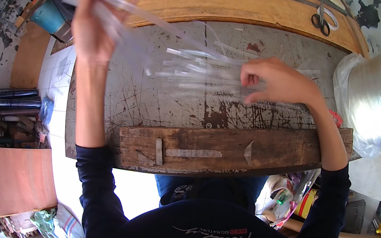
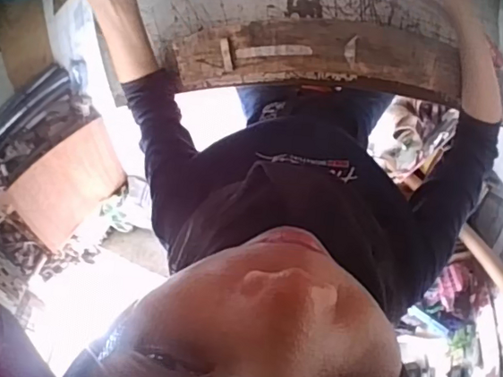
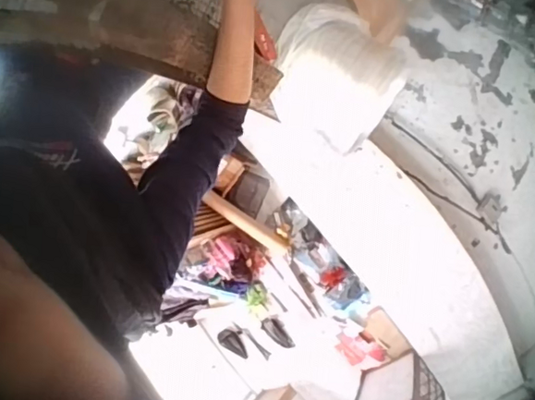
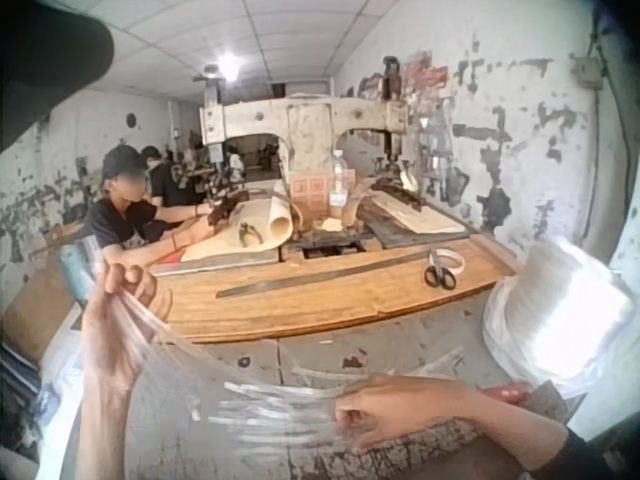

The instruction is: The person organizes a bundle of plastic tubing by hand, aligns a single tube against a wooden guide, and cuts the tube using a utility knife.

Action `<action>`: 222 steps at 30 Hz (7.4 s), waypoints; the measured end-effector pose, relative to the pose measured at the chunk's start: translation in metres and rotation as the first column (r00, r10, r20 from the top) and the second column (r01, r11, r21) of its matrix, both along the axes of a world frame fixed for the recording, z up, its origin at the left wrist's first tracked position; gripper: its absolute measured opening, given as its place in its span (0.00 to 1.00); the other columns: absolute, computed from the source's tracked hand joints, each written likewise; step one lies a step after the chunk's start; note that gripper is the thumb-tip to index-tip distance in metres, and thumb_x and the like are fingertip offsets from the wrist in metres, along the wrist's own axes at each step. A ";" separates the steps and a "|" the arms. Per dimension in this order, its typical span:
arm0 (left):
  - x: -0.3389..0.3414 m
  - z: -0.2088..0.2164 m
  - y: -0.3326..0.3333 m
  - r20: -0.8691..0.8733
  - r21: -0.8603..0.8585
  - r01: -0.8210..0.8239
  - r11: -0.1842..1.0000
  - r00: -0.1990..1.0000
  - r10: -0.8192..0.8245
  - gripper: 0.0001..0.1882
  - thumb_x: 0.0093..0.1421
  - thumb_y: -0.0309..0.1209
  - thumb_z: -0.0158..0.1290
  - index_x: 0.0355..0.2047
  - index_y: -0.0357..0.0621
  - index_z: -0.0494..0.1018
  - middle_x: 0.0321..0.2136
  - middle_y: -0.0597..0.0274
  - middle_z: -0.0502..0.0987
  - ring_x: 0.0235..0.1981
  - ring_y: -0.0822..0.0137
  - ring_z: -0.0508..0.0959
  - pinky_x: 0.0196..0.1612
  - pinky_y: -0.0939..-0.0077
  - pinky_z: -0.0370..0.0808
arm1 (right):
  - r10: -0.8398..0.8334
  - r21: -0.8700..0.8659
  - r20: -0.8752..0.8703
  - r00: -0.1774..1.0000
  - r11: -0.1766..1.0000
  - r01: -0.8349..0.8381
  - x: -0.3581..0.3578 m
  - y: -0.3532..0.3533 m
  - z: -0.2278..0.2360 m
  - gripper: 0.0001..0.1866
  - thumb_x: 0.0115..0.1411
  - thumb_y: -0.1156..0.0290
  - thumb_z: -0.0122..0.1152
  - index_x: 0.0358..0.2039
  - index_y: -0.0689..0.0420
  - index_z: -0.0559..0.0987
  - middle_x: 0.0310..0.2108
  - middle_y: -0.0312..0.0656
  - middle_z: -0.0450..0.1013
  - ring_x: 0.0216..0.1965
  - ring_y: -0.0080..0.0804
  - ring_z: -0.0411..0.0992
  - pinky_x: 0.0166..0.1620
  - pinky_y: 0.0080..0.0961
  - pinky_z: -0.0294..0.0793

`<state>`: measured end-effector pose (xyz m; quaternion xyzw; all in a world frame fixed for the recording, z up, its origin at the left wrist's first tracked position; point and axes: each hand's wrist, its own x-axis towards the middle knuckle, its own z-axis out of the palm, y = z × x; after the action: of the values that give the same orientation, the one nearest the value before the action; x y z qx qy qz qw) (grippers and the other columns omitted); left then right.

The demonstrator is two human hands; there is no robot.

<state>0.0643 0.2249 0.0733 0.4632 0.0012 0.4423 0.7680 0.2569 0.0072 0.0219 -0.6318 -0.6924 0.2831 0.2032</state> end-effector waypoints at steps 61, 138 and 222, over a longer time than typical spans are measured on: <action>0.032 -0.036 -0.028 -0.197 -0.125 0.140 0.982 0.967 -0.163 0.17 0.63 0.44 0.33 0.23 0.49 0.58 0.21 0.68 0.64 0.23 0.76 0.60 0.29 0.81 0.65 | -0.247 0.410 -0.577 0.778 0.737 0.538 -0.022 0.018 -0.016 0.06 0.57 0.73 0.52 0.29 0.63 0.71 0.24 0.35 0.69 0.28 0.19 0.67 0.34 0.16 0.67; 0.049 0.000 -0.138 -0.510 0.219 0.567 0.794 0.760 -0.402 0.12 0.56 0.27 0.49 0.19 0.48 0.58 0.12 0.75 0.59 0.13 0.83 0.56 0.15 0.88 0.49 | -0.202 0.576 0.057 0.978 0.807 0.133 -0.042 -0.045 0.089 0.37 0.58 0.40 0.28 0.54 0.59 0.62 0.54 0.52 0.59 0.55 0.42 0.59 0.54 0.28 0.58; -0.004 -0.090 0.180 -0.401 0.893 0.018 0.449 0.486 0.776 0.17 0.55 0.39 0.50 0.42 0.45 0.70 0.38 0.55 0.73 0.40 0.64 0.74 0.40 0.72 0.70 | -0.217 0.105 0.151 0.965 0.974 0.203 0.009 0.059 -0.035 0.08 0.47 0.71 0.62 0.26 0.62 0.76 0.27 0.43 0.75 0.30 0.29 0.73 0.34 0.24 0.71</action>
<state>0.0604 0.4045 -0.0171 0.8815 0.2536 0.3214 0.2353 0.2658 0.0667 -0.0130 -0.7128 -0.6476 0.1771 0.2031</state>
